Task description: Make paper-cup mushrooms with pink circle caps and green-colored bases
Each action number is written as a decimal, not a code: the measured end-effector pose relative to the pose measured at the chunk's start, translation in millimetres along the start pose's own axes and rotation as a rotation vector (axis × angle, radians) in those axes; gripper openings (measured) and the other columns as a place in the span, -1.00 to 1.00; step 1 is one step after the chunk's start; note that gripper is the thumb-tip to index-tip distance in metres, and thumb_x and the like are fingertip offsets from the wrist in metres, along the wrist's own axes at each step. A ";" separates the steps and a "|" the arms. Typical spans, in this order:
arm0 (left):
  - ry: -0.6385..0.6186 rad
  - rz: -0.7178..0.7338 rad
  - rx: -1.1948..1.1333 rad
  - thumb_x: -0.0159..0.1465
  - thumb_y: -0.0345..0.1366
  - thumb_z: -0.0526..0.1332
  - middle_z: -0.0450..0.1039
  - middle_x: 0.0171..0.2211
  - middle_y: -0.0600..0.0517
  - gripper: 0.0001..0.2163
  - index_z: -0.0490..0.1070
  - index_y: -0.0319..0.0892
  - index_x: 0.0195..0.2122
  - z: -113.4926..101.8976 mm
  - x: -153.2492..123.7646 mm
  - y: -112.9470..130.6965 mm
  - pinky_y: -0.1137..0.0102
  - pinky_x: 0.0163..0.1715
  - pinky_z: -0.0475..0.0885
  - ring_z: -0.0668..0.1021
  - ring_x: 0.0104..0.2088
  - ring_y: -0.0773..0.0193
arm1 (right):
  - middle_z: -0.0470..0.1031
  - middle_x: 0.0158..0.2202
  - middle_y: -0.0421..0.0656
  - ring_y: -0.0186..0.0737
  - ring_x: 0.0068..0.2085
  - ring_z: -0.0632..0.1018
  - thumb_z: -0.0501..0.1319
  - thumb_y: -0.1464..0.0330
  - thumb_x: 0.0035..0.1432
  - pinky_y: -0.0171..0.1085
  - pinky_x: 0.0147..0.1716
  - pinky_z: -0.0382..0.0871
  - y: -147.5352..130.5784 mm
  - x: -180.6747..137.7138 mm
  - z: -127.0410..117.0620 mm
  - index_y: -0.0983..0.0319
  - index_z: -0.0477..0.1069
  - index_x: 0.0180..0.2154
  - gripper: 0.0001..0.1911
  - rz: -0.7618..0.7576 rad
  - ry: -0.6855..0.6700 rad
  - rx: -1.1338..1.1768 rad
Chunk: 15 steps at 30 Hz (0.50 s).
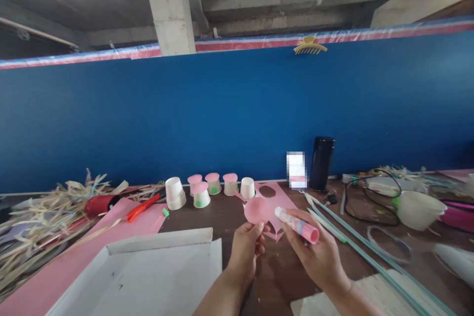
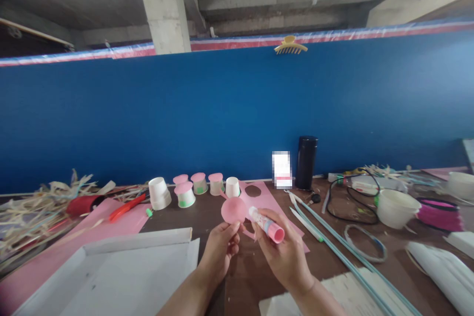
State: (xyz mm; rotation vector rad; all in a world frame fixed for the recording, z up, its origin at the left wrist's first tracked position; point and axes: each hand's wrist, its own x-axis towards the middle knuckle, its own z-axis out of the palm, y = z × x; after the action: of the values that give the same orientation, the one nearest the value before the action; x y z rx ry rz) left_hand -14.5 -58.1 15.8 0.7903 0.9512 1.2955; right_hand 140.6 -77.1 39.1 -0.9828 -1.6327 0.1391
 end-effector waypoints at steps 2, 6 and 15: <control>0.012 -0.009 0.004 -0.03 -0.12 0.35 0.31 -0.57 0.06 -0.69 0.45 -0.31 -0.46 0.1 -0.7 0.1 0.55 -0.65 0.03 0.24 -0.61 0.51 | 0.50 -0.15 -0.12 -0.17 -0.19 0.54 0.22 0.30 0.10 -0.23 -0.17 0.43 1.5 2.7 -2.0 0.16 0.37 -0.10 -0.72 0.039 0.061 -0.026; 0.007 -0.018 0.022 -0.02 -0.12 0.34 0.30 -0.58 0.07 -0.69 0.45 -0.31 -0.47 0.0 -0.6 -1.0 0.54 -0.65 0.00 0.21 -0.62 0.52 | 0.52 -0.18 -0.07 -0.10 -0.19 0.55 0.19 0.24 0.12 -0.16 -0.21 0.46 4.3 7.9 -6.9 0.18 0.36 -0.08 -0.69 0.107 0.147 -0.037; -0.006 -0.036 0.119 0.04 -0.11 0.28 0.19 -0.66 0.14 -0.70 0.44 -0.31 -0.46 0.2 -1.7 -1.3 0.53 -0.65 -0.03 0.16 -0.67 0.53 | 0.49 -0.13 -0.12 -0.13 -0.12 0.52 0.21 0.25 0.10 -0.22 -0.15 0.42 7.7 9.4 -8.2 0.14 0.35 -0.07 -0.67 0.102 0.226 -0.062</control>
State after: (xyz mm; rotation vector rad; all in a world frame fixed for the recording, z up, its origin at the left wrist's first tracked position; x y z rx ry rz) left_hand -13.8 -59.9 14.9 0.8647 1.0406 1.2133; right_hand 151.8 -69.4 44.5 -1.0891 -1.3883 0.0449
